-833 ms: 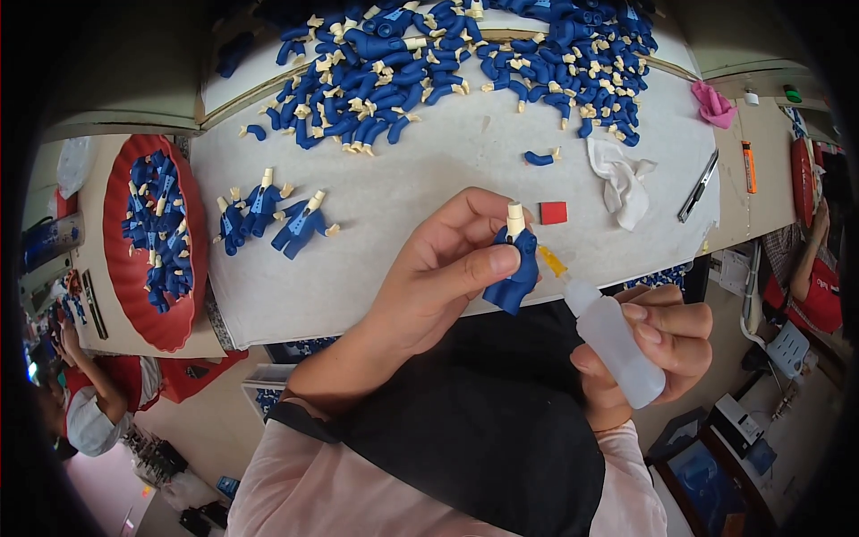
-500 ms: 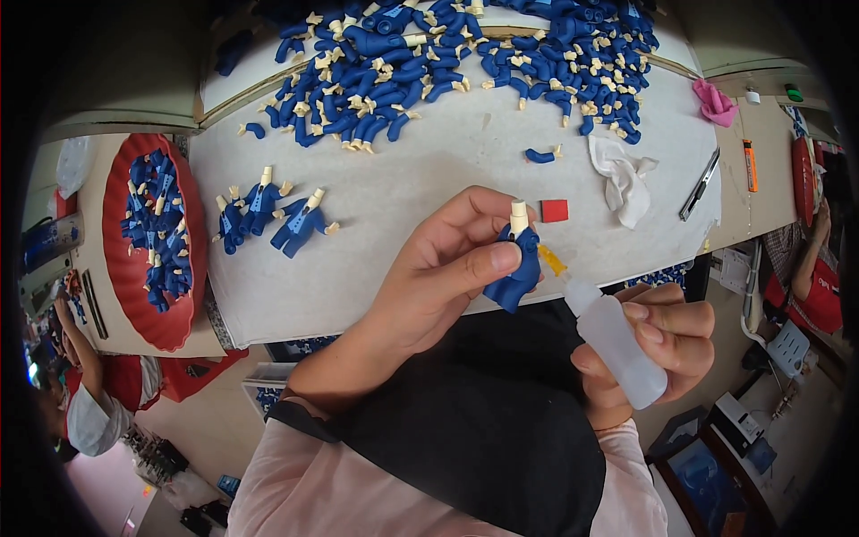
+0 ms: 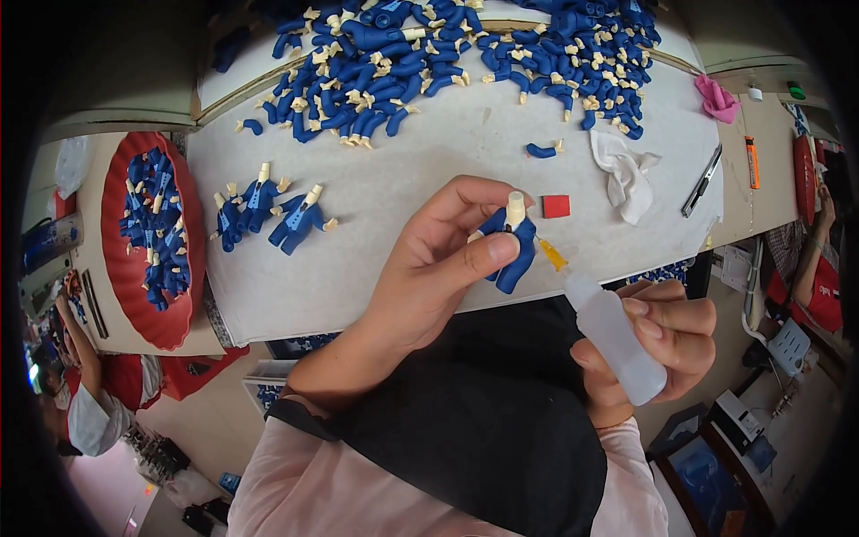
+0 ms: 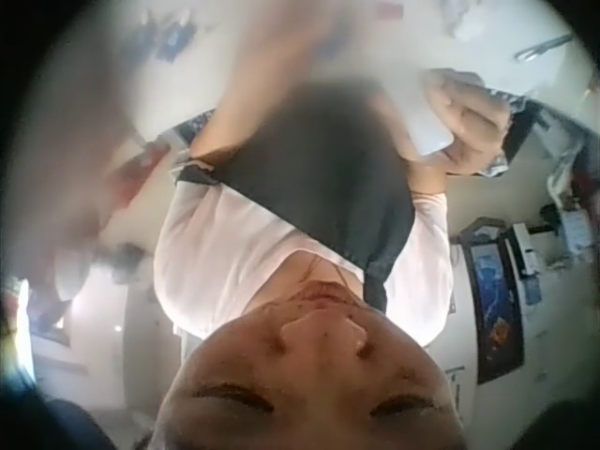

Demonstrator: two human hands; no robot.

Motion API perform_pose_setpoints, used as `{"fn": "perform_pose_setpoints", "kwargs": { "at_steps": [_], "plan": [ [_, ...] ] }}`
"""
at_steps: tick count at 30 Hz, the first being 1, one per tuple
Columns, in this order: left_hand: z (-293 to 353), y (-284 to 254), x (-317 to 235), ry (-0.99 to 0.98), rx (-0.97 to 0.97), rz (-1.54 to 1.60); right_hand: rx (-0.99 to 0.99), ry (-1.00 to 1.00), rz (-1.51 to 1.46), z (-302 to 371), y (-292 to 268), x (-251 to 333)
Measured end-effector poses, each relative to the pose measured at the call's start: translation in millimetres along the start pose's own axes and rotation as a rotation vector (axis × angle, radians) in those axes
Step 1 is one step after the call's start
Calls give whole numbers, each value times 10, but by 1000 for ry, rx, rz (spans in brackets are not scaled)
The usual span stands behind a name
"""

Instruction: The person assembles small blue toy figures by applying adhesive from a bottle to components and joining them together.

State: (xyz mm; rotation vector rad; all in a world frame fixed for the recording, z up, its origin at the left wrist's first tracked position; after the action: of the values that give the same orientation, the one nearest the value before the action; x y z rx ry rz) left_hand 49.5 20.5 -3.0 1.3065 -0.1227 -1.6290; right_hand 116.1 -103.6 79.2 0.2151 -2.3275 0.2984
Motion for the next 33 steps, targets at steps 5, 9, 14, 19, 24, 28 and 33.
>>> {"fn": "perform_pose_setpoints", "kwargs": {
  "at_steps": [5, 9, 14, 19, 24, 28, 33],
  "plan": [
    [-13, -5, -1, 27, -1, -4, 2, 24, -23, 5, -3, -9],
    [-21, -13, 9, 34, 11, -9, 15, 19, -33, -17, -13, -12],
    [-24, -1, 67, -21, 51, 25, 107, 62, -24, -48, 35, -11],
    [-18, 2, 86, -59, 45, 30, 0, 53, -52, -2, -24, -40],
    [-27, -4, 87, -62, 43, 35, -48, 61, -44, 3, -40, -35],
    [-31, -4, 94, -63, 47, 32, -16, 50, -18, -1, -28, -35],
    [-35, -13, 92, -65, 44, 35, 96, 58, -48, -41, 20, -24]
  ]
}}
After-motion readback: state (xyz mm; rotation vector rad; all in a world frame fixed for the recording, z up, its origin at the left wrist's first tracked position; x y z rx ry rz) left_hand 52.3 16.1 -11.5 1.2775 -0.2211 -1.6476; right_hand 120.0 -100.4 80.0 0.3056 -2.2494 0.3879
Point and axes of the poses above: each hand's wrist, its own z-axis away from the middle knuckle, its own y-axis out of the palm, x = y × z, the point moved 6 cm from there along -z, towards the middle knuckle, and after that the axes turned 14 degrees about -x, right-handed, at the moved point
